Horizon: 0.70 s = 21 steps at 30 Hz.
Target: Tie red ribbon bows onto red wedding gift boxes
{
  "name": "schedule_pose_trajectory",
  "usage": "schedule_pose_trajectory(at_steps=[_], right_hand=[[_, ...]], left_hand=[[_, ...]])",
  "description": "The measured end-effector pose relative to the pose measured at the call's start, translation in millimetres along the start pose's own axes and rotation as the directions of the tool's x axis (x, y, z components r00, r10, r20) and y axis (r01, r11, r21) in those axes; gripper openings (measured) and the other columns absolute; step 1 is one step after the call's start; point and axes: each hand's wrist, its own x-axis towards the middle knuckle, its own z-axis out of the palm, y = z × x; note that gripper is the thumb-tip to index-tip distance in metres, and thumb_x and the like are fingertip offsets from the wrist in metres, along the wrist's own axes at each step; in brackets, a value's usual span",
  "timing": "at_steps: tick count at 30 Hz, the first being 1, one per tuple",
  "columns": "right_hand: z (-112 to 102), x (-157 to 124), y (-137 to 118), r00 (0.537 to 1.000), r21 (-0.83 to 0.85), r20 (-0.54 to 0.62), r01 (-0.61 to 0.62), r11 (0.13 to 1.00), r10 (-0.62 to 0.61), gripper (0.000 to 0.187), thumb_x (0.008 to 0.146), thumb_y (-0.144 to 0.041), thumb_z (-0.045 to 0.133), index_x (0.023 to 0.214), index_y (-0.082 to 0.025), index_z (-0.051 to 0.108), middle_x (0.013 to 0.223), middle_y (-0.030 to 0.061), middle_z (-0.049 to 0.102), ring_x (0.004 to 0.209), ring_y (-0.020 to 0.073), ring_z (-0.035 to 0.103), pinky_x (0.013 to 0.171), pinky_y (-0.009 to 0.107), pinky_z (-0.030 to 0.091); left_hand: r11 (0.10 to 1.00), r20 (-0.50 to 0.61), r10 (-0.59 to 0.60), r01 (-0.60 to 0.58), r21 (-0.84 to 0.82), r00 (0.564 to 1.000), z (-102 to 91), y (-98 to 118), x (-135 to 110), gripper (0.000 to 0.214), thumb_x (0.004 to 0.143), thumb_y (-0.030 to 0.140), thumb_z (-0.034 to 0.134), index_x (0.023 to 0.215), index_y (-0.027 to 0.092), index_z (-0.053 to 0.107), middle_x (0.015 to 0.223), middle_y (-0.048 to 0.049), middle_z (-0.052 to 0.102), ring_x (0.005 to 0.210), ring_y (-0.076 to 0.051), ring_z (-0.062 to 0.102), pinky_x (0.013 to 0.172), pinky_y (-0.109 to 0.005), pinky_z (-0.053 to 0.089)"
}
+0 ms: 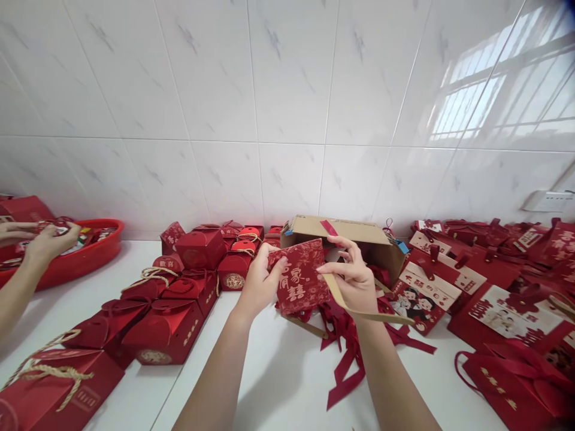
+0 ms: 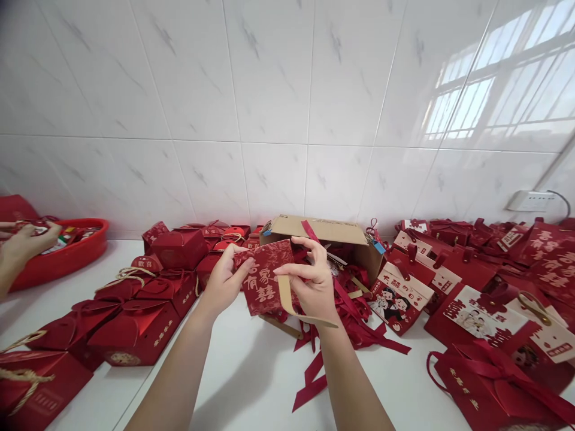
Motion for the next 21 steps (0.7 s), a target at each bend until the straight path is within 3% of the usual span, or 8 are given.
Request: schedule_pose_trajectory(at_steps=[5,9,15,17,19,21], right_hand=[[9.9,-2.6,-2.2,1.0,-0.009,-0.004,0.004,1.0,-0.004,0.028,0.079,-0.009,0.064,0.081,-0.034,0.076,0.132,0.0023,0.05,0.124,0.0265,0.045,0.1,0.047,0.037],[8.6,-4.6,-19.7,0.999,-0.011,0.001,0.05,0.999,-0.05,0.029,0.081,-0.009,0.063,0.082,-0.035,0.076,0.131,0.0011,0.051,0.124,0.0256,0.046,0.103,0.048,0.035],[3.9,-7.6,-27.2,0.971,0.07,-0.043,0.238,0.969,-0.236,0.037,0.078,-0.002,0.062,0.087,-0.037,0.073,0.121,0.0003,0.057,0.115,0.0232,0.053,0.094,0.043,0.045],[5.6,-8.3,-27.6,0.975,0.158,-0.118,0.203,0.966,-0.186,0.047,0.075,-0.002,0.065,0.105,-0.039,0.066,0.121,0.0014,0.057,0.107,0.022,0.058,0.087,0.041,0.049],[8.1,-8.4,-28.6,0.99,0.288,-0.129,0.089,0.954,-0.053,0.062,0.072,-0.005,0.069,0.122,-0.037,0.052,0.119,0.0039,0.059,0.1,0.0216,0.062,0.082,0.04,0.052],[9.7,-7.8,-29.2,0.996,0.374,-0.066,-0.039,0.927,0.068,0.051,0.07,-0.009,0.071,0.114,-0.029,0.054,0.102,0.0038,0.065,0.085,0.0191,0.065,0.073,0.035,0.054]], left_hand=[[0.976,0.127,0.21,-0.216,0.035,0.969,-0.4,27.4,-15.7,0.009,0.093,0.022,0.047,0.1,0.019,0.052,0.094,-0.0025,0.061,0.085,-0.014,0.06,0.075,-0.025,0.046],[0.93,0.147,0.36,-0.367,0.022,0.921,-3.4,40.7,-27.5,0.016,0.092,0.013,0.046,0.105,0.02,0.052,0.1,-0.0041,0.062,0.095,-0.014,0.061,0.08,-0.025,0.049],[0.869,0.227,0.49,-0.493,-0.045,0.842,-7.4,45.5,-33.7,0.021,0.091,0.004,0.042,0.101,0.02,0.049,0.108,-0.0071,0.062,0.105,-0.017,0.062,0.084,-0.028,0.052],[0.844,0.235,0.531,-0.534,-0.059,0.814,-6.1,44.8,-33.6,0.022,0.09,0.002,0.041,0.101,0.02,0.048,0.109,-0.0076,0.061,0.106,-0.017,0.061,0.085,-0.029,0.053],[0.823,0.224,0.564,-0.563,-0.073,0.795,-3.6,43.9,-33.1,0.024,0.09,0.001,0.039,0.102,0.021,0.046,0.109,-0.0077,0.059,0.106,-0.017,0.061,0.085,-0.029,0.053],[0.82,0.214,0.57,-0.568,-0.074,0.794,-0.7,43.7,-32.8,0.024,0.09,0.001,0.039,0.103,0.022,0.045,0.108,-0.0074,0.058,0.104,-0.016,0.06,0.084,-0.03,0.052]])
